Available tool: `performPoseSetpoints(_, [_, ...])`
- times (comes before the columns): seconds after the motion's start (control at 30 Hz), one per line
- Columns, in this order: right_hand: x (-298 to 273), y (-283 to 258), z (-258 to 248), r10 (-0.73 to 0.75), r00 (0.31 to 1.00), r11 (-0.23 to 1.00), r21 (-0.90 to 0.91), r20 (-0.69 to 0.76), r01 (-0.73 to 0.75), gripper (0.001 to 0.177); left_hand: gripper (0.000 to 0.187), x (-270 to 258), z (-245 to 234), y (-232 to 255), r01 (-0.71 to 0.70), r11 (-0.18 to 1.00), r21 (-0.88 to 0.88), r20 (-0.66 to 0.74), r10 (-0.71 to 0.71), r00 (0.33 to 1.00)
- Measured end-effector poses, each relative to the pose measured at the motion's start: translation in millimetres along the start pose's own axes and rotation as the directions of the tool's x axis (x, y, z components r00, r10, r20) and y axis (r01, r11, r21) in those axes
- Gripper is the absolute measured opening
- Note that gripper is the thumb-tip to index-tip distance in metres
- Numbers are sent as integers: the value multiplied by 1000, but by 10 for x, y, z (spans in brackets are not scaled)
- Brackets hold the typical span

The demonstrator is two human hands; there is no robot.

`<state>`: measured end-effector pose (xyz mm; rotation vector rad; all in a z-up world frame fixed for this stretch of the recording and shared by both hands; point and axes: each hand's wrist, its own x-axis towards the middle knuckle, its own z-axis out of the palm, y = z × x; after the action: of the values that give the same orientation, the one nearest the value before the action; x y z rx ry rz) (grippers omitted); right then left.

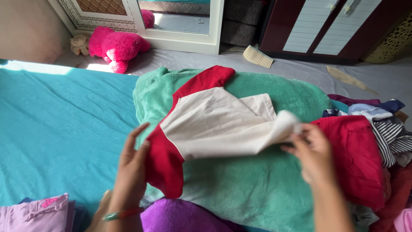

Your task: The person is folding various items of clothing including shorts and shirts on top of a bed.

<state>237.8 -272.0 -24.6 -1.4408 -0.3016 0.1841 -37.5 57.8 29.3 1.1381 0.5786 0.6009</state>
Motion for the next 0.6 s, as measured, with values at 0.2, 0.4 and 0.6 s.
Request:
performPoseSetpoints(0.2, [-438,-1070,-470,-272,962,934,230,-33,273,23,53,-539,313,775,-314,885,-343,96,365,926])
performPoseSetpoints(0.4, [-211,-836,-1161,-250,968,961,117,-21,251,12,54,-530,465,906,-354,924,-143,14,360,933])
performPoseSetpoints(0.6, [353,-1209,-559,-69,995,989,139,79,57,20,41,225,706,889,-536,837,-111,126,547,828])
